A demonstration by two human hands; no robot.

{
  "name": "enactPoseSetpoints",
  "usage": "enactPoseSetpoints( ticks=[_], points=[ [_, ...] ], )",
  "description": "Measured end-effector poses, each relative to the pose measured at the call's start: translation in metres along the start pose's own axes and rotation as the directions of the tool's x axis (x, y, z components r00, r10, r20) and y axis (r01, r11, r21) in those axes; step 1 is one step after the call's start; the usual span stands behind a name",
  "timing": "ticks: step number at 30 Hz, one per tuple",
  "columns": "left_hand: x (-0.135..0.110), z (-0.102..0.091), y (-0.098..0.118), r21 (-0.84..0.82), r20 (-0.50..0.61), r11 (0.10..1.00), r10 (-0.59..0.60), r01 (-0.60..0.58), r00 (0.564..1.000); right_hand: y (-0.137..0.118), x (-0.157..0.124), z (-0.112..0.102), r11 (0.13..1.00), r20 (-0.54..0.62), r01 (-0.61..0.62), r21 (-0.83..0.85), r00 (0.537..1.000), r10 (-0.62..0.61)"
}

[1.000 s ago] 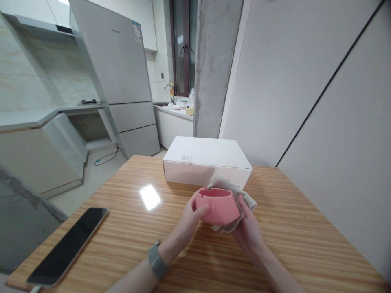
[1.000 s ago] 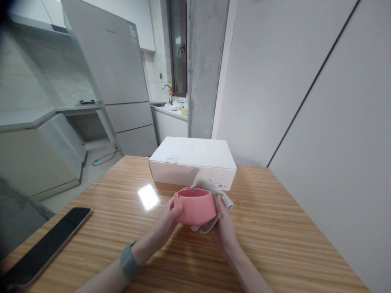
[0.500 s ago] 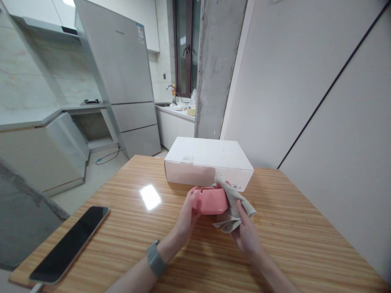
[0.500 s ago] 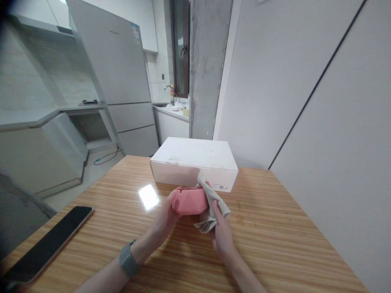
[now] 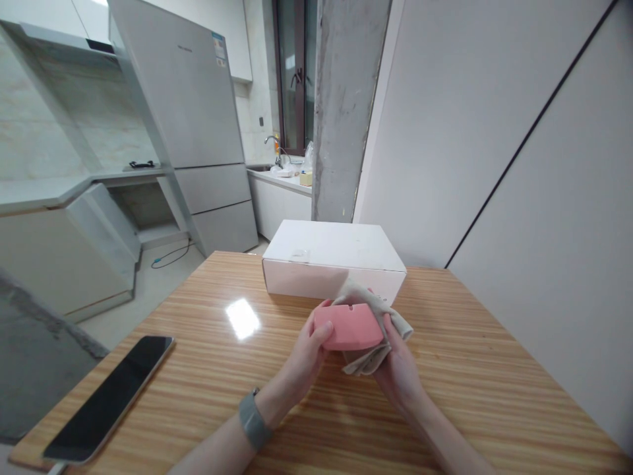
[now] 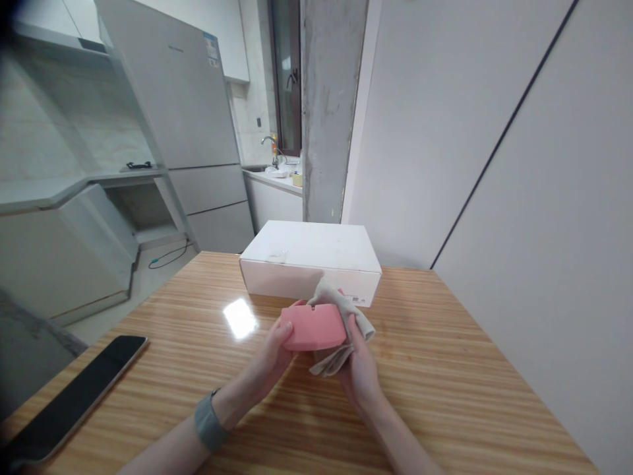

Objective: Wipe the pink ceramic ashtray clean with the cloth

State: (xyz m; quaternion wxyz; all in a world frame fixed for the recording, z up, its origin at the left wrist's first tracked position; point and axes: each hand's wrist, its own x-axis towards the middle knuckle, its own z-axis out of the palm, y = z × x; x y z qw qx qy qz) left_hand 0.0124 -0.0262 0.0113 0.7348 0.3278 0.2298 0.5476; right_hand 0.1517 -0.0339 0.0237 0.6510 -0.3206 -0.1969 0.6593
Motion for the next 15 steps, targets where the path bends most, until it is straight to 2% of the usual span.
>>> enactPoseSetpoints(
  ticks=[8, 11, 15],
  points=[
    [0.0042, -0.0019, 0.0043, 0.071, -0.19, 0.997, 0.012, 0.001, 0.982, 0.0036, -0.0022, 0.0014, 0.99, -0.06, 0.131, -0.046, 0.989, -0.134],
    [0.0056, -0.0027, 0.0059, 0.084, -0.165, 0.996, -0.028, 0.042, 0.986, 0.0035, -0.0009, 0.0008, 0.989, -0.041, 0.128, -0.069, 0.991, -0.131],
    [0.0065, -0.0036, 0.0108, 0.021, -0.103, 0.993, -0.111, 0.114, 0.988, 0.0016, 0.0033, -0.0018, 0.99, -0.083, 0.135, -0.04, 0.987, -0.138]
  ],
)
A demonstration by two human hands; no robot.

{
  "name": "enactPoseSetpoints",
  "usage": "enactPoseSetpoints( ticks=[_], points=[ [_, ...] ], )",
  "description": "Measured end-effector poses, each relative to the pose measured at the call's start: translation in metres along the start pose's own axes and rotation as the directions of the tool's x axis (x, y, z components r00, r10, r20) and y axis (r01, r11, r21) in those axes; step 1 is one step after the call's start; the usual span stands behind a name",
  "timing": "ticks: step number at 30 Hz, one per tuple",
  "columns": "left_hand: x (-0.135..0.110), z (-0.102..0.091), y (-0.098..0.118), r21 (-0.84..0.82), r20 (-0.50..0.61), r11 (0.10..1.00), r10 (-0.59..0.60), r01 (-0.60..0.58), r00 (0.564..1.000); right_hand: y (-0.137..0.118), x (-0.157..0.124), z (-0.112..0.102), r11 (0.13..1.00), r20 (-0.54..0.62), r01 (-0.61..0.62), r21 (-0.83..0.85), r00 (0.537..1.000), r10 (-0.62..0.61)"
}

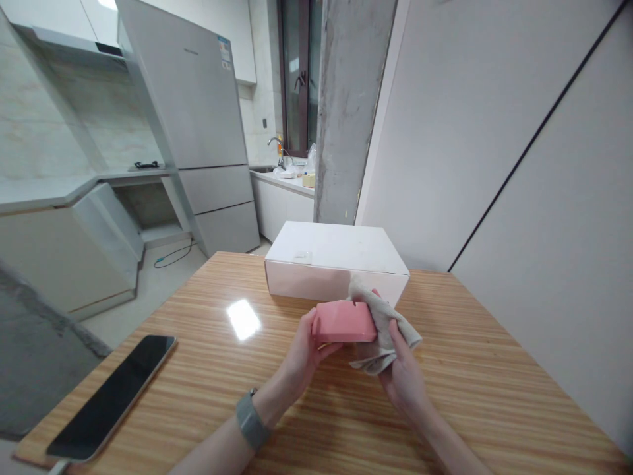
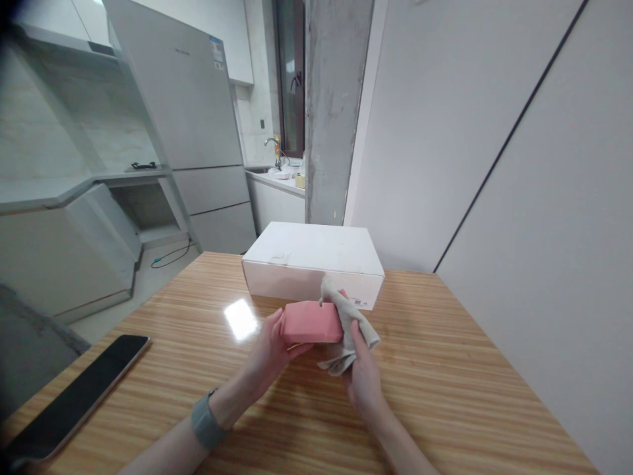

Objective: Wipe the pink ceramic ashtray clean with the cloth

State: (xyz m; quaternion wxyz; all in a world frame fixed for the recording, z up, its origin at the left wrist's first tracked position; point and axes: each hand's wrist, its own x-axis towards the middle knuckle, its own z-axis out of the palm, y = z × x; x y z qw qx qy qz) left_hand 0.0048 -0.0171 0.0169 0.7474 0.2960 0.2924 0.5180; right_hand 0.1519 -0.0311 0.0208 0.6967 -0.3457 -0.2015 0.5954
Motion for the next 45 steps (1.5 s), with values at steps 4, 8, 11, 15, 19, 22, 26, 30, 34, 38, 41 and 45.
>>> enactPoseSetpoints(
  ticks=[4, 8, 11, 15, 19, 22, 26, 30, 34, 38, 41, 45],
  points=[
    [-0.002, 0.004, -0.001, 0.048, -0.038, 0.995, 0.091, -0.089, 0.995, -0.002, 0.002, -0.001, 0.999, 0.029, 0.026, 0.035, 0.999, -0.027],
    [-0.003, 0.005, -0.011, 0.079, -0.083, 0.979, 0.192, -0.186, 0.978, -0.004, 0.0, 0.002, 1.0, 0.05, -0.018, 0.02, 0.999, 0.017],
    [-0.005, 0.004, -0.015, 0.038, 0.012, 0.99, 0.132, -0.132, 0.991, -0.003, -0.002, 0.004, 0.997, 0.052, -0.081, 0.005, 0.995, 0.081],
    [-0.009, 0.005, -0.008, 0.023, 0.023, 0.999, 0.024, -0.025, 0.999, -0.002, -0.004, 0.004, 0.997, 0.081, -0.079, 0.009, 0.994, 0.078],
    [-0.007, 0.004, -0.004, 0.069, -0.052, 0.993, 0.096, -0.093, 0.994, -0.001, -0.005, 0.004, 0.998, 0.037, -0.054, -0.017, 0.998, 0.055],
    [-0.001, 0.0, -0.007, 0.18, -0.14, 0.974, 0.168, -0.142, 0.976, -0.001, -0.006, 0.004, 0.999, -0.005, -0.031, -0.034, 1.0, 0.031],
    [0.003, -0.004, -0.012, 0.312, -0.229, 0.933, 0.254, -0.176, 0.94, 0.0, -0.009, 0.008, 1.0, 0.069, -0.004, -0.027, 0.998, 0.006],
    [0.004, -0.004, -0.011, 0.317, -0.264, 0.933, 0.261, -0.173, 0.928, 0.002, -0.008, 0.01, 0.999, 0.11, 0.015, -0.044, 0.994, -0.01],
    [0.001, -0.002, -0.001, 0.142, -0.212, 0.986, 0.117, -0.087, 0.97, 0.003, 0.001, 0.002, 0.997, 0.025, 0.063, -0.033, 0.998, -0.062],
    [-0.003, 0.003, 0.002, 0.19, -0.118, 0.961, 0.224, -0.2, 0.967, 0.001, 0.007, -0.008, 0.996, 0.02, 0.091, -0.004, 0.996, -0.091],
    [-0.004, 0.004, -0.004, 0.115, -0.06, 0.973, 0.207, -0.199, 0.977, -0.001, 0.005, -0.007, 0.998, 0.037, 0.066, 0.007, 0.997, -0.066],
    [-0.002, 0.001, -0.009, 0.008, 0.085, 0.996, 0.091, -0.092, 0.992, -0.002, 0.0, 0.0, 1.0, 0.078, -0.004, 0.03, 0.997, 0.001]
  ],
)
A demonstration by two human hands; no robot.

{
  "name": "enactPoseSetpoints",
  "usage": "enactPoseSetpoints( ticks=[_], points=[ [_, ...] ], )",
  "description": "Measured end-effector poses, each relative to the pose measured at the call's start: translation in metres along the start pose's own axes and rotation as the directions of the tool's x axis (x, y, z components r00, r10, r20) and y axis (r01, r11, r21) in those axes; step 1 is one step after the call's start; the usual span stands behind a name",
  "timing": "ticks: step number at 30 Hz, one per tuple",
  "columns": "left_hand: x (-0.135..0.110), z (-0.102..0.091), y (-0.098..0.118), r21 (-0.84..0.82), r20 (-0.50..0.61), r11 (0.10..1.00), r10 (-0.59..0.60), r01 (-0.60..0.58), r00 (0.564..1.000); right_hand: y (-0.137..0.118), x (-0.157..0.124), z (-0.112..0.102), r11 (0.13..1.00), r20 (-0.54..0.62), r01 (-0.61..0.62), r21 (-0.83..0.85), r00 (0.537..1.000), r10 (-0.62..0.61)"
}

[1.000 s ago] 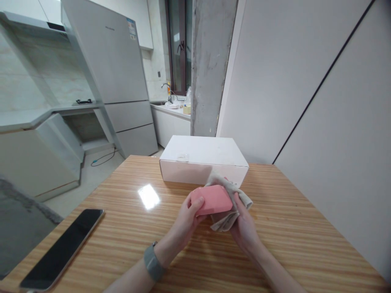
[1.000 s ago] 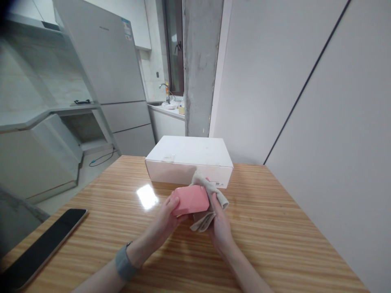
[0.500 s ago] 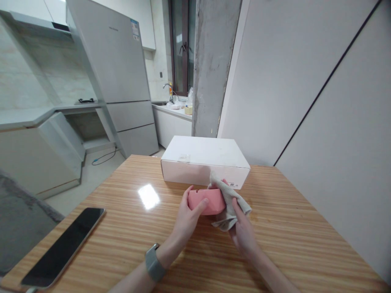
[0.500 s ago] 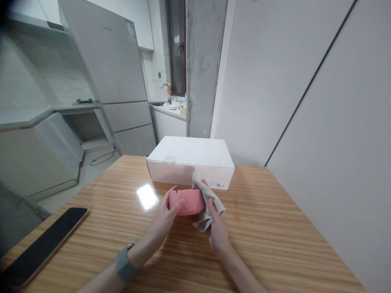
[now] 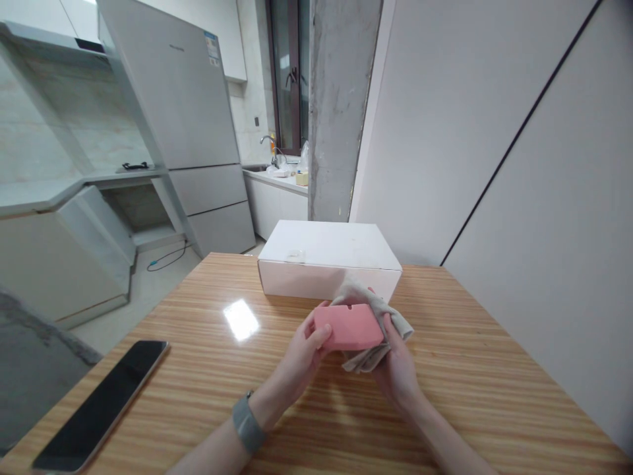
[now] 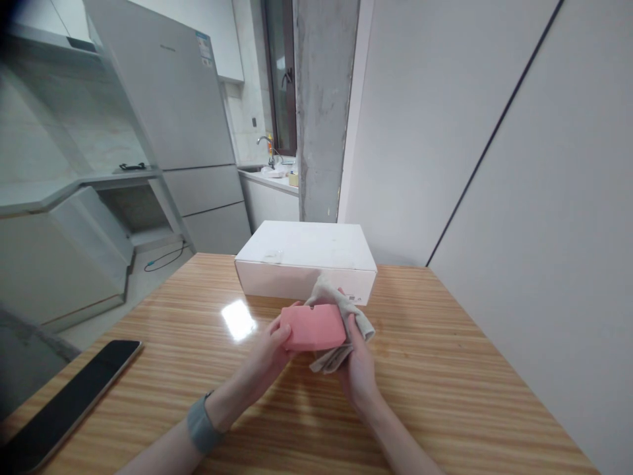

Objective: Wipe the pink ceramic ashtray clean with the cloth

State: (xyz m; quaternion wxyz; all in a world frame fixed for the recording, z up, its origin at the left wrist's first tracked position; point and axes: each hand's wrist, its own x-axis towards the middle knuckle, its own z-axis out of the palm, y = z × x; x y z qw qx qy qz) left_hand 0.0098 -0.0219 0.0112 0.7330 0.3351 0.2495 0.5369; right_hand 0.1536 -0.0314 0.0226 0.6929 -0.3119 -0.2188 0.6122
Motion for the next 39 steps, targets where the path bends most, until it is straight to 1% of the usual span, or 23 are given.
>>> enactPoseSetpoints(
  ticks=[1, 3, 7, 10, 12, 14, 16, 17, 19, 21, 23, 24, 25, 27, 29, 30, 31, 34, 36, 39],
  points=[
    [0.0, -0.001, 0.0, -0.008, -0.001, 1.0, -0.015, 0.015, 1.0, 0.0, 0.0, 0.001, 1.0, 0.008, -0.003, 0.001, 1.0, 0.003],
    [0.001, -0.002, 0.002, 0.005, -0.047, 1.0, -0.023, 0.024, 0.999, 0.0, -0.001, 0.002, 1.0, 0.01, 0.01, -0.005, 1.0, -0.01],
    [0.004, -0.004, 0.001, 0.088, -0.191, 0.996, 0.033, -0.016, 0.981, 0.001, -0.001, 0.0, 0.998, -0.01, 0.054, -0.043, 0.998, -0.054],
    [0.007, -0.007, -0.004, 0.156, -0.302, 0.988, 0.061, -0.014, 0.951, 0.002, -0.003, 0.001, 0.993, 0.047, 0.079, -0.084, 0.996, -0.075],
    [0.008, -0.008, -0.006, 0.175, -0.341, 0.985, 0.056, 0.005, 0.939, 0.003, -0.003, 0.001, 0.992, 0.085, 0.083, -0.093, 0.994, -0.075],
    [0.008, -0.007, -0.004, 0.161, -0.33, 0.987, 0.04, 0.015, 0.943, 0.002, -0.001, 0.0, 0.992, 0.065, 0.093, -0.085, 0.994, -0.088],
    [0.006, -0.005, 0.001, 0.132, -0.28, 0.991, 0.028, 0.01, 0.96, 0.001, 0.003, -0.003, 0.991, 0.0, 0.111, -0.08, 0.994, -0.111],
    [0.005, -0.004, 0.003, 0.129, -0.247, 0.992, 0.032, 0.001, 0.968, 0.001, 0.005, -0.005, 0.99, -0.044, 0.115, -0.08, 0.992, -0.118],
    [0.004, -0.001, 0.008, 0.172, -0.19, 0.984, 0.079, -0.046, 0.979, 0.0, 0.009, -0.008, 0.992, -0.109, 0.099, -0.075, 0.988, -0.106],
    [0.002, 0.002, 0.01, 0.239, -0.159, 0.965, 0.15, -0.11, 0.976, -0.001, 0.01, -0.009, 0.995, -0.119, 0.076, -0.062, 0.989, -0.083],
    [0.0, 0.004, 0.008, 0.262, -0.155, 0.955, 0.182, -0.137, 0.971, -0.001, 0.009, -0.007, 0.996, -0.092, 0.07, -0.048, 0.993, -0.075],
    [-0.001, 0.004, 0.006, 0.249, -0.145, 0.96, 0.171, -0.131, 0.975, -0.001, 0.008, -0.005, 0.997, -0.075, 0.069, -0.041, 0.995, -0.072],
    [-0.002, 0.004, 0.004, 0.218, -0.117, 0.97, 0.135, -0.107, 0.984, -0.001, 0.006, -0.003, 0.997, -0.059, 0.063, -0.034, 0.996, -0.065],
    [-0.005, 0.004, 0.0, 0.145, -0.018, 0.989, 0.023, -0.02, 1.0, -0.001, 0.002, 0.0, 0.999, -0.024, 0.039, -0.02, 0.999, -0.04],
    [-0.007, 0.004, -0.001, 0.107, 0.058, 0.993, -0.063, 0.057, 0.996, -0.001, -0.001, 0.003, 1.0, 0.01, 0.021, -0.008, 1.0, -0.021],
    [-0.007, 0.004, -0.001, 0.103, 0.056, 0.992, -0.076, 0.07, 0.996, -0.002, -0.002, 0.004, 1.0, 0.026, 0.016, -0.007, 1.0, -0.015],
    [-0.007, 0.003, 0.0, 0.104, 0.028, 0.992, -0.068, 0.065, 0.997, -0.002, -0.003, 0.005, 1.0, 0.042, 0.012, -0.008, 0.999, -0.011],
    [-0.002, 0.001, 0.004, 0.129, -0.092, 0.992, 0.022, -0.01, 0.995, -0.001, -0.004, 0.005, 1.0, 0.067, 0.002, -0.01, 0.998, -0.002],
    [0.0, 0.0, 0.007, 0.177, -0.154, 0.982, 0.089, -0.061, 0.984, 0.0, -0.004, 0.004, 1.0, 0.047, 0.01, -0.007, 0.999, -0.009],
    [0.002, 0.0, 0.011, 0.31, -0.206, 0.945, 0.175, -0.106, 0.963, 0.001, -0.005, 0.004, 1.0, 0.004, 0.028, -0.001, 1.0, -0.028]
  ],
)
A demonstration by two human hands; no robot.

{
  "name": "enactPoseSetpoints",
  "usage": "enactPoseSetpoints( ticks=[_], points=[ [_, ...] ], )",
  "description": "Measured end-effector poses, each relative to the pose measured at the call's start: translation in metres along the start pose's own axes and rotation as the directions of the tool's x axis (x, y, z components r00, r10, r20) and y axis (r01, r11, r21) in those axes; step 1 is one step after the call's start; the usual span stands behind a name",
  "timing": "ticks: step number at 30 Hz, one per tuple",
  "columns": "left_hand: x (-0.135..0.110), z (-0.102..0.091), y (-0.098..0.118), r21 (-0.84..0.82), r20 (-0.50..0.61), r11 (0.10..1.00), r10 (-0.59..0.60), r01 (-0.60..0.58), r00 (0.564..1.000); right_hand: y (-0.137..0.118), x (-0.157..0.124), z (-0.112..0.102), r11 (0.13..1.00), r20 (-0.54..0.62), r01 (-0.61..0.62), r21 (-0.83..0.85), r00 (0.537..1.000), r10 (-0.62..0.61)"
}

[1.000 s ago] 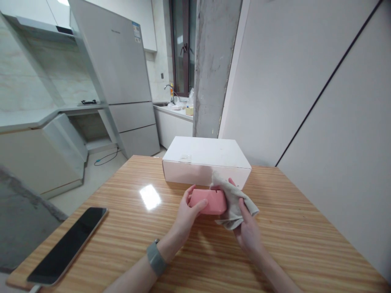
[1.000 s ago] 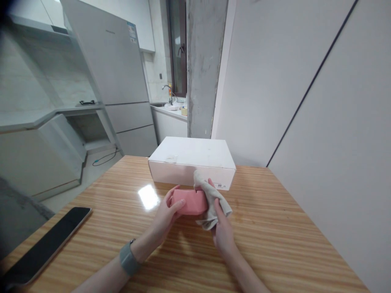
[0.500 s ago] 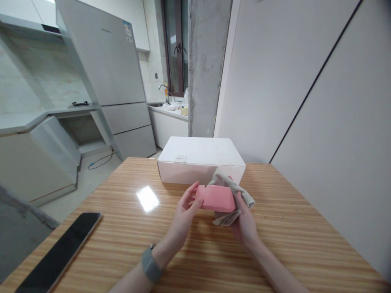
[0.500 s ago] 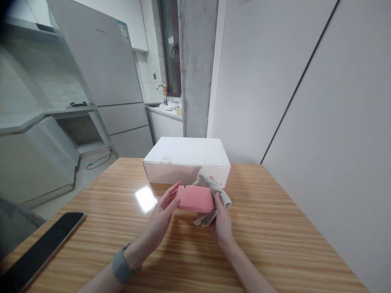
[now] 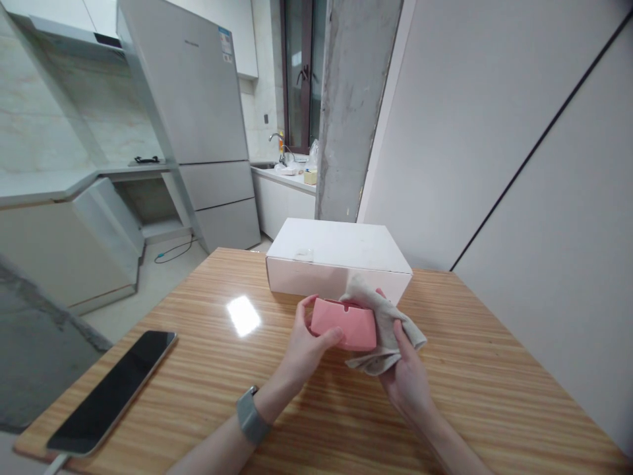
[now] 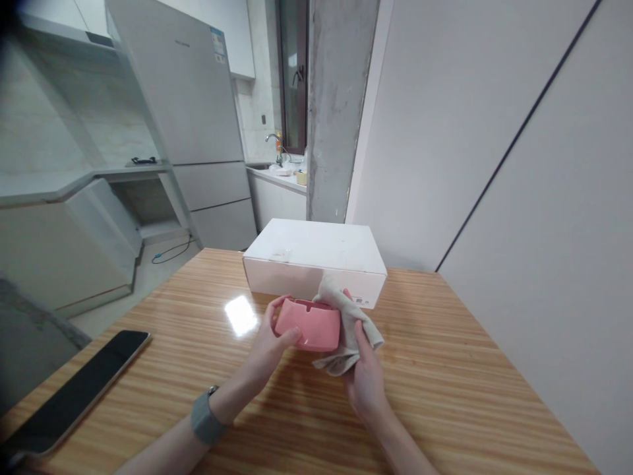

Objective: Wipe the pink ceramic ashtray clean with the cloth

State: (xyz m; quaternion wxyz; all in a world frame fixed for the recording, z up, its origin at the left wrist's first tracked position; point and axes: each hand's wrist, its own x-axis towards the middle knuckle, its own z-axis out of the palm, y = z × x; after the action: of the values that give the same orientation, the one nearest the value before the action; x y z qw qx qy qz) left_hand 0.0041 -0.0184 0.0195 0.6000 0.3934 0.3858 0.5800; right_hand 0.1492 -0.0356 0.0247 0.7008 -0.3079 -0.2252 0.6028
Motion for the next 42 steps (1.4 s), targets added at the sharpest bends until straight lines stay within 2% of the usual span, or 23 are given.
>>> enactPoseSetpoints(
  ticks=[3, 5, 7, 12, 15, 17, 21, 23, 26, 29, 31, 36, 39, 42],
  points=[
    [-0.003, 0.002, 0.002, 0.121, -0.029, 0.992, 0.046, -0.042, 0.999, 0.001, -0.002, 0.001, 1.0, -0.027, -0.014, -0.011, 1.0, 0.014],
    [-0.004, 0.003, 0.001, 0.143, -0.022, 0.988, 0.056, -0.053, 0.998, 0.001, -0.003, 0.002, 0.999, -0.038, -0.035, -0.019, 0.999, 0.034],
    [-0.004, 0.004, 0.001, 0.11, -0.013, 0.993, 0.043, -0.042, 0.999, 0.002, -0.002, 0.002, 0.999, -0.038, -0.041, -0.016, 0.998, 0.04],
    [0.0, 0.004, 0.005, -0.04, -0.015, 0.996, -0.077, 0.077, 0.997, 0.0, 0.005, -0.005, 0.999, -0.088, -0.032, -0.025, 0.996, 0.029],
    [0.001, 0.002, 0.01, -0.009, 0.017, 1.0, -0.012, 0.013, 1.0, -0.003, 0.008, -0.007, 0.999, -0.059, -0.022, -0.026, 0.998, 0.02],
    [0.001, 0.001, 0.01, 0.019, -0.002, 1.0, 0.015, -0.015, 1.0, -0.004, 0.009, -0.006, 1.0, -0.042, -0.015, -0.012, 0.999, 0.015],
    [0.001, -0.001, 0.008, -0.036, -0.036, 0.999, -0.023, 0.021, 0.999, -0.004, 0.009, 0.0, 0.999, 0.014, -0.045, 0.017, 0.999, 0.045],
    [0.0, -0.001, 0.008, -0.111, 0.013, 0.992, -0.065, 0.066, 0.998, -0.003, 0.008, 0.003, 0.998, 0.041, -0.051, 0.031, 0.998, 0.05],
    [-0.001, -0.002, 0.01, -0.204, 0.15, 0.963, -0.149, 0.178, 0.977, -0.001, 0.007, 0.005, 0.997, 0.074, -0.064, 0.04, 0.995, 0.061],
    [-0.001, -0.005, 0.011, -0.206, 0.267, 0.936, -0.227, 0.285, 0.937, 0.001, 0.005, 0.005, 0.997, 0.086, -0.079, 0.025, 0.993, 0.077],
    [0.0, -0.006, 0.012, -0.175, 0.291, 0.936, -0.246, 0.304, 0.925, 0.002, 0.005, 0.004, 0.997, 0.088, -0.077, 0.022, 0.993, 0.075],
    [0.002, -0.005, 0.014, -0.173, 0.228, 0.953, -0.207, 0.249, 0.951, 0.003, 0.006, 0.002, 0.997, 0.066, -0.071, 0.034, 0.995, 0.068],
    [0.004, -0.002, 0.012, -0.179, 0.103, 0.964, -0.178, 0.194, 0.979, 0.001, 0.005, 0.003, 0.997, 0.019, -0.073, 0.04, 0.997, 0.072],
    [0.007, -0.001, 0.006, -0.154, -0.017, 0.972, -0.181, 0.177, 0.983, 0.0, 0.005, 0.005, 0.997, -0.001, -0.064, 0.049, 0.998, 0.065]
  ],
)
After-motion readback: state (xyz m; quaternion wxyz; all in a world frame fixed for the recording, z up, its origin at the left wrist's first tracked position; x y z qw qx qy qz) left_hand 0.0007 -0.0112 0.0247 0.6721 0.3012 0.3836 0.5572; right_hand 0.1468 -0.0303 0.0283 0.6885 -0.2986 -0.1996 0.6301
